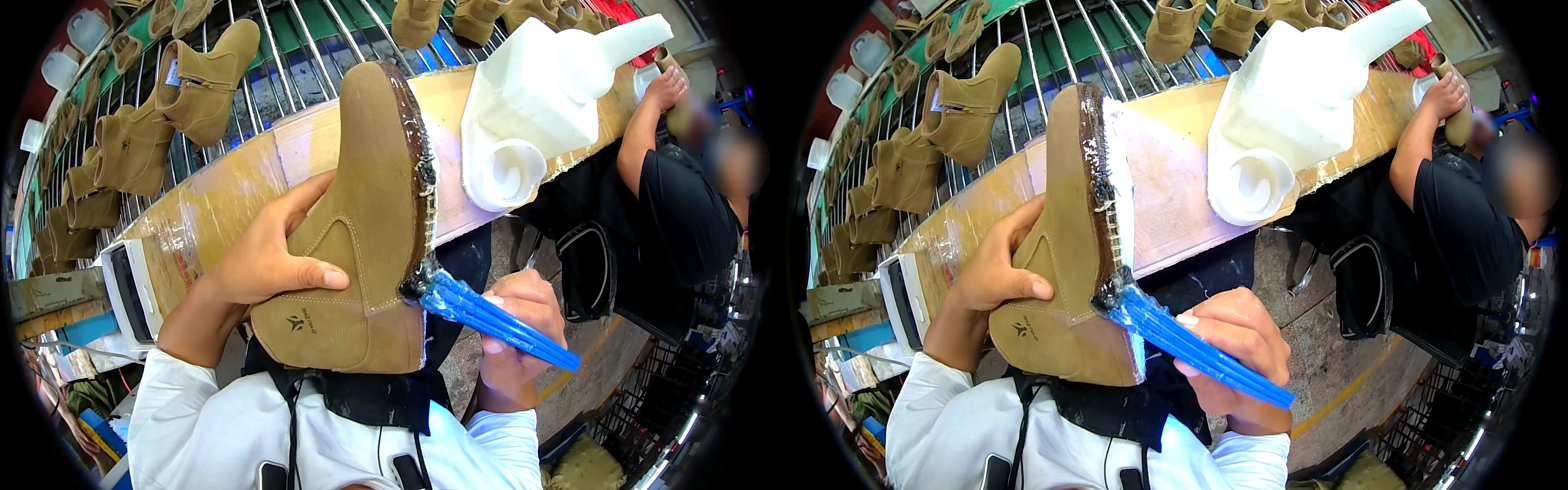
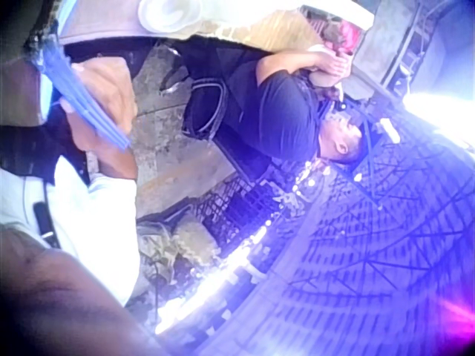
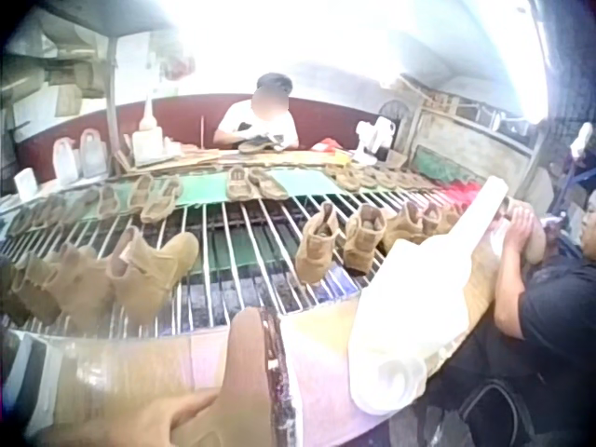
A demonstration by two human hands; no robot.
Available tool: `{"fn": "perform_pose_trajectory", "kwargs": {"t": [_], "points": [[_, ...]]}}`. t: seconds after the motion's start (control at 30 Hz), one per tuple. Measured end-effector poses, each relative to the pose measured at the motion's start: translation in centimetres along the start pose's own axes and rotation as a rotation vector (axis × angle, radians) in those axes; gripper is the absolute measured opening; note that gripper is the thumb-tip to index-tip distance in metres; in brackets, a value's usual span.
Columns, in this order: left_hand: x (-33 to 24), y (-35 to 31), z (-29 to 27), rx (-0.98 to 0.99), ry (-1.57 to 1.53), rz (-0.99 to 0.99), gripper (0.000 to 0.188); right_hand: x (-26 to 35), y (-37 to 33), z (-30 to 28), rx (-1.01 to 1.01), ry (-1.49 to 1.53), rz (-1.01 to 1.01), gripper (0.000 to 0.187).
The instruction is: The person applies glue to the sole of a beige boot using a blue brush. They repeatedly dip the brush into a white container and spread the adhesive along the edge of the boot's sole. The person handles multiple boots one by one, placing them on a metal rack after application.
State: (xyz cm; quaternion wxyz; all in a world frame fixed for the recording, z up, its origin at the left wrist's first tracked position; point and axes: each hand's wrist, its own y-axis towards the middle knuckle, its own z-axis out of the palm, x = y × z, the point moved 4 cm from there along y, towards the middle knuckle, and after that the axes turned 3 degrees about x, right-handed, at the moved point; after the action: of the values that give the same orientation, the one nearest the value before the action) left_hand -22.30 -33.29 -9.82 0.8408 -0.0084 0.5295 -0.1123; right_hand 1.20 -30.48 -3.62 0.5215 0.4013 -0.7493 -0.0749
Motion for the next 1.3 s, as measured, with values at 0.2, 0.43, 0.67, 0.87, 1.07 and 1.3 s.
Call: {"fn": "perform_pose_trajectory", "kwargs": {"t": [0.2, 0.43, 0.67, 0.87, 1.07, 1.3], "points": [[0.4, 0.0, -0.4, -0.012, -0.026, -0.021, 0.099, 0.1, 0.0, -0.4, 0.046, -0.024, -0.037, 0.024], [0.4, 0.0, -0.5, -0.014, -0.020, -0.045, 0.095, -0.4, 0.9, -1.2, 0.052, 0.065, 0.020, 0.021], [0.3, 0.0, 0.0, 0.004, 0.058, -0.028, 0.095, -0.2, 1.9, -0.6, 0.011, -0.029, -0.043, 0.020], [0.6, 0.1, -0.1, -0.017, 0.064, -0.017, 0.097, -1.2, 1.6, -0.7, -0.152, -0.057, -0.028, 0.018], [0.8, 0.2, -0.3, -0.029, 0.071, -0.018, 0.100, -2.0, 0.8, -0.7, -0.109, 0.088, 0.023, 0.020], [0.4, -0.1, 0.5, -0.014, 0.095, -0.036, 0.099, -2.4, 1.9, -0.4, -0.255, 0.041, 0.033, 0.028]]}}
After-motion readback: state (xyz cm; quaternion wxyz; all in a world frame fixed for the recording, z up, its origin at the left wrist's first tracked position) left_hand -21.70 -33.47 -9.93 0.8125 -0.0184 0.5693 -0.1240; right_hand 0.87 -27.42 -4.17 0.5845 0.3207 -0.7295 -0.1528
